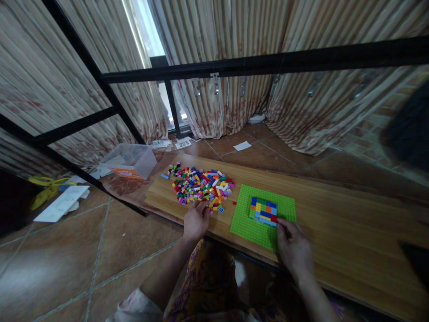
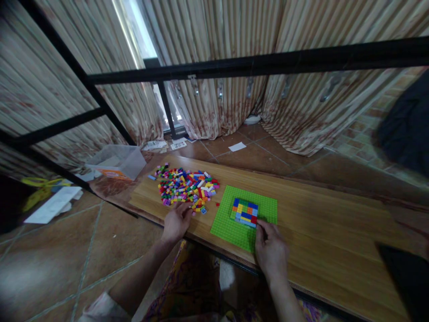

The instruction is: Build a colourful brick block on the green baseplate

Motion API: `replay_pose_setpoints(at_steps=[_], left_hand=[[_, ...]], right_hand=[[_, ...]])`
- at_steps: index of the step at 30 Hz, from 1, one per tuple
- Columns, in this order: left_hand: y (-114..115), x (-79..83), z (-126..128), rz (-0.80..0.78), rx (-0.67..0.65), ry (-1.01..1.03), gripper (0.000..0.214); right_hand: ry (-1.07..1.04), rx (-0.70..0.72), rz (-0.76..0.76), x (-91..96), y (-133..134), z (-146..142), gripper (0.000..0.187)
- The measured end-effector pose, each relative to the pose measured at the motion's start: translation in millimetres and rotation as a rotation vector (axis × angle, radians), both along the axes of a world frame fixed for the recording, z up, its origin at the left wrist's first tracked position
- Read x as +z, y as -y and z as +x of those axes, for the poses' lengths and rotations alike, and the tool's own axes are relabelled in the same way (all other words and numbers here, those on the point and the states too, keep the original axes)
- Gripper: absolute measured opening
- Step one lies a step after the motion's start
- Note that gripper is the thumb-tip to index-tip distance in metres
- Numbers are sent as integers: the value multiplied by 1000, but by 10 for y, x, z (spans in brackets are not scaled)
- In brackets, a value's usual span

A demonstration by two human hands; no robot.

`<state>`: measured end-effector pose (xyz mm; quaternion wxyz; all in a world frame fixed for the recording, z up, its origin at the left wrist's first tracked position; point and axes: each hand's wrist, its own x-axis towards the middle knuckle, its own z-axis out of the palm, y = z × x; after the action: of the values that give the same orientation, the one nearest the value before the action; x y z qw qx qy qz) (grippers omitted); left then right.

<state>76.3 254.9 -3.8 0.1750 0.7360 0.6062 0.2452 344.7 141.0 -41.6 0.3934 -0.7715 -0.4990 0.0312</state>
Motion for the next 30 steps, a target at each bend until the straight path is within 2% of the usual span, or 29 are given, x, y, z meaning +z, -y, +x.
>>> replay_pose_setpoints(at_steps=[4,11,22,30], left_hand=[[29,-42,-3,46,-6,71,24],[107,-139,60,138,-112,156,23],[-15,-86,136,157,-154,114,21],[-77,-84,175,196,-160,72,28]], right_hand=[[4,-1,14,-2,-9,0,44],[18,16,20,-19,4,7,45],[22,0,-6,-43,-1,33,47],[-2,1,-16,-43,0,24,46]])
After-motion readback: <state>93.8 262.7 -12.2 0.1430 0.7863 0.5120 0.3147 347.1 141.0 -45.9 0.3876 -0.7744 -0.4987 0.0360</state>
